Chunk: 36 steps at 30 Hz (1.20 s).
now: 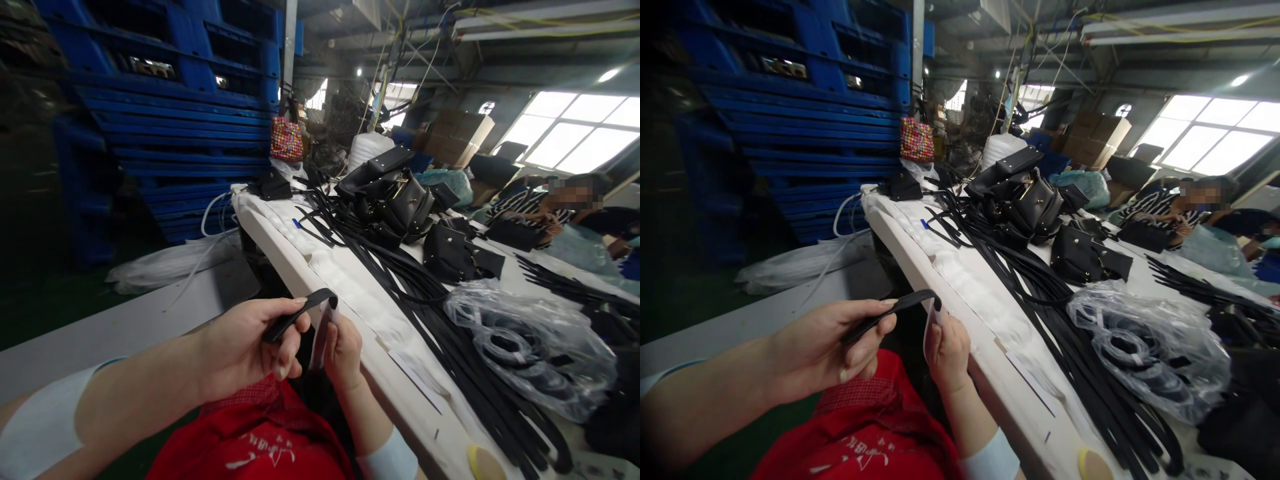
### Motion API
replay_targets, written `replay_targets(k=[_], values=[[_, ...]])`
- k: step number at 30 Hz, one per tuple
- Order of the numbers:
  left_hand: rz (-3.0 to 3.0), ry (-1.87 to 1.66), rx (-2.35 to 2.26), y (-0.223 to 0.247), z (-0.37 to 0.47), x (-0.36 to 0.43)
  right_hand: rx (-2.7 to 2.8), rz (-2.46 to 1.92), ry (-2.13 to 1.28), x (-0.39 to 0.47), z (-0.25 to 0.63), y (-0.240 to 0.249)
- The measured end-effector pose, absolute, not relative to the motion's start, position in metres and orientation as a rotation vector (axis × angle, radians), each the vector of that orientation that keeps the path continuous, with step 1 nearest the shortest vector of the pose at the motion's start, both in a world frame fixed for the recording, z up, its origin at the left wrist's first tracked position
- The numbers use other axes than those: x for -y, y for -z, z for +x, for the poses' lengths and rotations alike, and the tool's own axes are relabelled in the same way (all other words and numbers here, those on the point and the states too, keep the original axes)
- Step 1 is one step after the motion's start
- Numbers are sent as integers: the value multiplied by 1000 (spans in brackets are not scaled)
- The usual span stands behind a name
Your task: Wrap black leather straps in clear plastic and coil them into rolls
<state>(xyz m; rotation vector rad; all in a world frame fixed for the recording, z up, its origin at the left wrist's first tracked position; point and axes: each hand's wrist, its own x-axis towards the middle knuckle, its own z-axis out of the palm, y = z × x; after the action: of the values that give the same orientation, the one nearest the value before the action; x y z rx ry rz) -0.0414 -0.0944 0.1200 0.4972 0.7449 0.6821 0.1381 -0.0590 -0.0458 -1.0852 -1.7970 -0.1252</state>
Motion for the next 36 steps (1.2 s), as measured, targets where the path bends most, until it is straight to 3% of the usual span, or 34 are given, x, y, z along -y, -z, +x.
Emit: replay_targets(k=[17, 29, 36], values=[[529, -585, -813, -117, -41, 107, 1734, -902, 372, 51, 152, 35], [619, -472, -718, -108, -38, 110, 1694, -865, 574, 57, 179, -15], [1201, -641, -635, -121, -47, 82, 1720, -847, 256, 64, 179, -1]])
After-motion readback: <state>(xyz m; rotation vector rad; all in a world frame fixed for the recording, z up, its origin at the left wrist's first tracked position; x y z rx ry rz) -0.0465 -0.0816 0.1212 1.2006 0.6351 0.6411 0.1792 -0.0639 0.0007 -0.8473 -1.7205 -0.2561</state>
